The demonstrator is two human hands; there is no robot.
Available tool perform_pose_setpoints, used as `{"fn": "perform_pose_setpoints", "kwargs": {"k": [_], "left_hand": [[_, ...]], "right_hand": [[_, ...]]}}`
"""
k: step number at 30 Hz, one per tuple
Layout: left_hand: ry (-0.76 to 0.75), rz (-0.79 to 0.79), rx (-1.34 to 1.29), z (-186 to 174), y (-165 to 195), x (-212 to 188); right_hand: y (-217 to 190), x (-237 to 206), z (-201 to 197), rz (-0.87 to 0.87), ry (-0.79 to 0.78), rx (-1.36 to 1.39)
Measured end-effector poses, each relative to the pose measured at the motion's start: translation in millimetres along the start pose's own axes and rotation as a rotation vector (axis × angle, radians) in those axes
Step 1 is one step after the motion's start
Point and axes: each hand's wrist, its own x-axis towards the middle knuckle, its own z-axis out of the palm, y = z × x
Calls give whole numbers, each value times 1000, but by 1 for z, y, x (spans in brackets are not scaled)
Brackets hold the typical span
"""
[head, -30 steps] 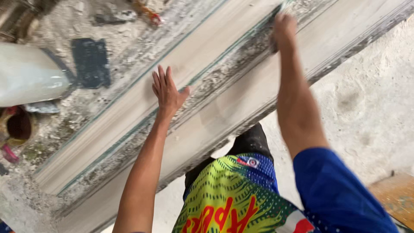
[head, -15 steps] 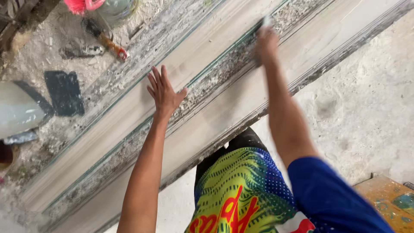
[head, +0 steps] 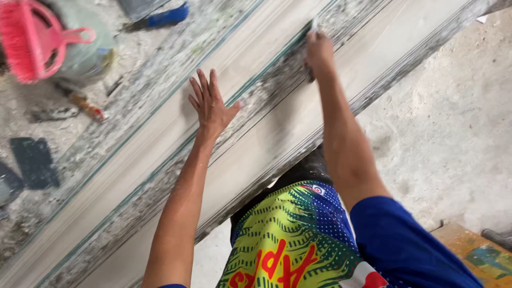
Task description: The person kneels on the workshop floor and scrapes excess plaster residue from the grooves of decorative molding strips using a small handheld scraper, steadying each piece with the other hand. They work along the lengths of several moldings, repositioning pieces and moving between them as they clean the profiles.
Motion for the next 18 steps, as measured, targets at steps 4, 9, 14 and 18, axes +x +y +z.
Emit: {"fn": "perform_pose_setpoints", "kwargs": {"k": [4,9,14,18], "left_hand": [[40,-16,-4,27,84,71],[25,-67,79,55,157,118],[-95,-194,117,62,194,151],[-149,-278,148,70,197,161]], "right_hand": [[-33,161,-127,-139,43,95],[-42,181,-137,-144,225,-232],[-33,145,-119,49,99,-141],[-38,279,-223,-87,76,-373]]}}
